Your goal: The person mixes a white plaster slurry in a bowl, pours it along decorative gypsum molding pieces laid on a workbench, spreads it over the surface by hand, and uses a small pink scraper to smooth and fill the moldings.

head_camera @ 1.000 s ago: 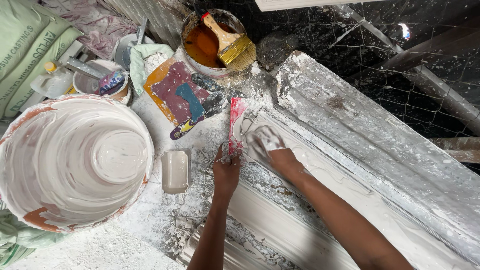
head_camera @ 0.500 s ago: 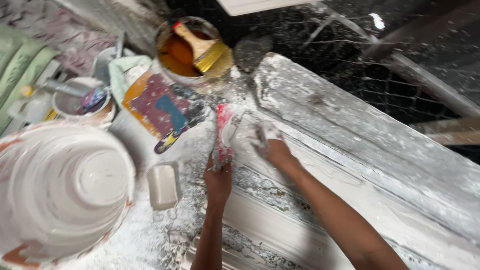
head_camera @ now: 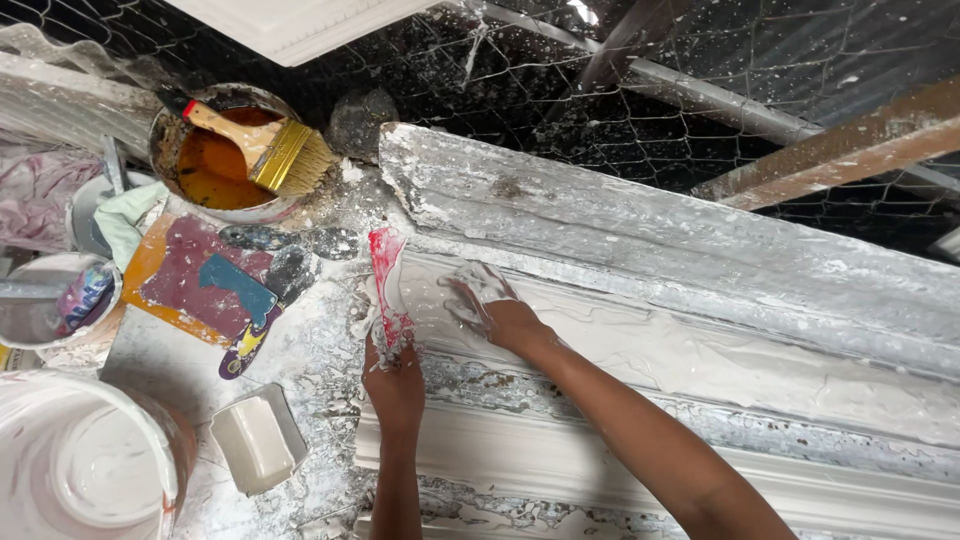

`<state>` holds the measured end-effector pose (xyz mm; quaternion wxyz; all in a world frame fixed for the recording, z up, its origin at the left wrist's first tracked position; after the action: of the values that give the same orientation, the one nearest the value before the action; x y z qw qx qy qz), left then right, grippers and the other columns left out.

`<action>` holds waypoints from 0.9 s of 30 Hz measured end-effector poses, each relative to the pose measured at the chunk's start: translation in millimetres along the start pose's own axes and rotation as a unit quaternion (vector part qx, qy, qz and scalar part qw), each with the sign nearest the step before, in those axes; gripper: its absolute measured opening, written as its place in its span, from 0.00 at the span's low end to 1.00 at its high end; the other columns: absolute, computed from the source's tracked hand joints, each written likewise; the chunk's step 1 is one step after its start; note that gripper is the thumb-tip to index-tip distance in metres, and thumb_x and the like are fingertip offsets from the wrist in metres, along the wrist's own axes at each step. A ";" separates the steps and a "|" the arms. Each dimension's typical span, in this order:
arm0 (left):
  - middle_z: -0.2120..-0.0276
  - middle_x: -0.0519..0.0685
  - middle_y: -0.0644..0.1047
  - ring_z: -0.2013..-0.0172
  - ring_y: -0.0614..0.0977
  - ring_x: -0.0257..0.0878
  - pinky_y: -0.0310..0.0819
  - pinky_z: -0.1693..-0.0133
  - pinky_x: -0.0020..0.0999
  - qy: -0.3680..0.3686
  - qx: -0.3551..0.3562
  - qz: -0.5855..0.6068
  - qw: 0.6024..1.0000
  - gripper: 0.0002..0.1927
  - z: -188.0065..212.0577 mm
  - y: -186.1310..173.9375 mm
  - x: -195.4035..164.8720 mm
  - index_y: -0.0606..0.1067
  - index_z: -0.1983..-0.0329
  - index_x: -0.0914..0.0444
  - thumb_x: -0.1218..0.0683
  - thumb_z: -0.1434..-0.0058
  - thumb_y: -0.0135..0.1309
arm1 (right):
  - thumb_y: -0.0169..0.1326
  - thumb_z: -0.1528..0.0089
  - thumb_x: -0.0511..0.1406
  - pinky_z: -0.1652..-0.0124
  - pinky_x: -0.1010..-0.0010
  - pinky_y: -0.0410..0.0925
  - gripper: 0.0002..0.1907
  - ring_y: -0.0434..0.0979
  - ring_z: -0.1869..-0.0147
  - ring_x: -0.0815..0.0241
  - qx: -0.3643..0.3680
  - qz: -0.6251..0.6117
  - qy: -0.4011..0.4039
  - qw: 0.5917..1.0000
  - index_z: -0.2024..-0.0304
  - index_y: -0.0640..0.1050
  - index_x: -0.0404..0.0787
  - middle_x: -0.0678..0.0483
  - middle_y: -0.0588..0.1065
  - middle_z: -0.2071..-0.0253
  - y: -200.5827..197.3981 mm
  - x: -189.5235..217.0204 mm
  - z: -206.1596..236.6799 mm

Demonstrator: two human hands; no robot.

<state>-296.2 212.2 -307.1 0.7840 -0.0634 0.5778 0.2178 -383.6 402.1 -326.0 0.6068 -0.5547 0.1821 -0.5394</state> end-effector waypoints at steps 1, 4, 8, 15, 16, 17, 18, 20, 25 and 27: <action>0.58 0.49 0.79 0.65 0.77 0.30 0.73 0.65 0.27 0.003 -0.006 -0.001 1.000 0.27 -0.9 -2.1 -0.9 0.66 0.32 0.68 0.67 0.36 0.46 | 0.38 0.30 0.53 0.29 0.53 0.39 0.35 0.44 0.20 0.43 0.002 -0.003 -0.001 1.000 0.24 0.43 0.58 0.43 0.63 0.30 2.7 -0.1 -2.0; 0.62 0.49 0.80 0.67 0.77 0.31 0.73 0.66 0.28 -0.002 -0.048 -0.058 0.997 0.27 -1.5 -13.1 -5.0 0.66 0.32 0.67 0.66 0.36 0.48 | 0.38 0.30 0.54 0.27 0.54 0.42 0.37 0.45 0.19 0.44 0.039 -0.029 0.010 0.999 0.23 0.44 0.57 0.46 0.59 0.27 7.9 4.5 -12.1; 0.66 0.51 0.81 0.70 0.76 0.32 0.74 0.67 0.30 0.037 -0.081 -0.092 0.992 0.25 -1.0 -24.6 -17.5 0.68 0.34 0.68 0.64 0.36 0.49 | 0.44 0.32 0.52 0.28 0.56 0.52 0.32 0.54 0.22 0.42 0.010 -0.056 -0.006 0.998 0.27 0.57 0.59 0.48 0.60 0.26 -7.2 27.3 -29.8; 0.72 0.54 0.80 0.74 0.78 0.36 0.74 0.69 0.33 0.043 -0.114 -0.151 0.981 0.25 -3.1 -35.4 -19.3 0.69 0.34 0.68 0.62 0.37 0.51 | 0.47 0.32 0.51 0.34 0.53 0.61 0.30 0.64 0.30 0.39 0.016 -0.068 -0.029 0.997 0.29 0.62 0.56 0.46 0.63 0.29 -24.1 61.5 -51.1; 0.74 0.54 0.80 0.75 0.78 0.36 0.74 0.69 0.33 0.045 -0.118 -0.172 0.977 0.25 -3.2 -36.5 -19.4 0.69 0.35 0.68 0.62 0.37 0.52 | 0.49 0.32 0.50 0.35 0.54 0.62 0.28 0.66 0.31 0.38 -0.011 -0.073 -0.046 0.996 0.31 0.64 0.54 0.44 0.65 0.30 -29.5 65.2 -54.8; 0.72 0.54 0.81 0.74 0.79 0.36 0.75 0.69 0.33 0.044 -0.112 -0.154 0.981 0.26 -3.2 -36.5 -18.3 0.68 0.34 0.69 0.61 0.37 0.52 | 0.50 0.31 0.50 0.36 0.54 0.64 0.27 0.68 0.31 0.38 -0.038 -0.078 -0.063 0.994 0.32 0.66 0.52 0.42 0.67 0.31 -34.9 68.3 -58.4; 0.71 0.53 0.81 0.73 0.80 0.35 0.76 0.69 0.33 0.043 -0.105 -0.137 0.984 0.27 -3.3 -36.4 -17.2 0.66 0.34 0.69 0.61 0.37 0.52 | 0.49 0.32 0.50 0.38 0.55 0.66 0.28 0.71 0.34 0.40 -0.002 -0.086 -0.028 0.996 0.31 0.64 0.53 0.43 0.69 0.34 -32.0 65.6 -63.1; 0.70 0.53 0.81 0.73 0.81 0.35 0.76 0.70 0.33 0.041 -0.096 -0.131 0.986 0.27 -2.8 -35.7 -15.8 0.66 0.34 0.70 0.60 0.37 0.52 | 0.48 0.33 0.49 0.42 0.57 0.71 0.31 0.77 0.40 0.44 0.069 -0.101 0.043 0.992 0.28 0.62 0.55 0.46 0.74 0.41 -26.1 59.0 -70.8; 0.71 0.61 0.81 0.73 0.84 0.46 0.77 0.67 0.38 0.009 -0.089 -0.204 0.975 0.25 -5.4 -34.7 -8.9 0.69 0.35 0.70 0.58 0.36 0.52 | 0.54 0.37 0.46 0.50 0.57 0.74 0.28 0.80 0.46 0.45 -0.017 -0.146 0.020 0.989 0.35 0.68 0.50 0.46 0.77 0.46 -44.0 57.1 -84.6; 0.60 0.66 0.80 0.65 0.85 0.53 0.80 0.62 0.42 0.089 -0.099 -0.249 0.959 0.25 -6.5 -33.4 -16.3 0.68 0.36 0.72 0.59 0.36 0.52 | 0.55 0.36 0.44 0.49 0.53 0.72 0.29 0.77 0.47 0.41 -0.053 -0.078 -0.011 0.995 0.34 0.67 0.49 0.43 0.76 0.46 -51.4 59.1 -84.8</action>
<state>-291.9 175.6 -299.0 0.7484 -0.3021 0.5869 0.0653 -455.5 321.2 -286.0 0.5345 -0.6043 0.1597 -0.5689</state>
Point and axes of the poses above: each hand's wrist, its own z-axis away from the middle knuckle, its own y-axis out of the palm, x = y × z, the point moved 6 cm from there along -z, towards the middle knuckle
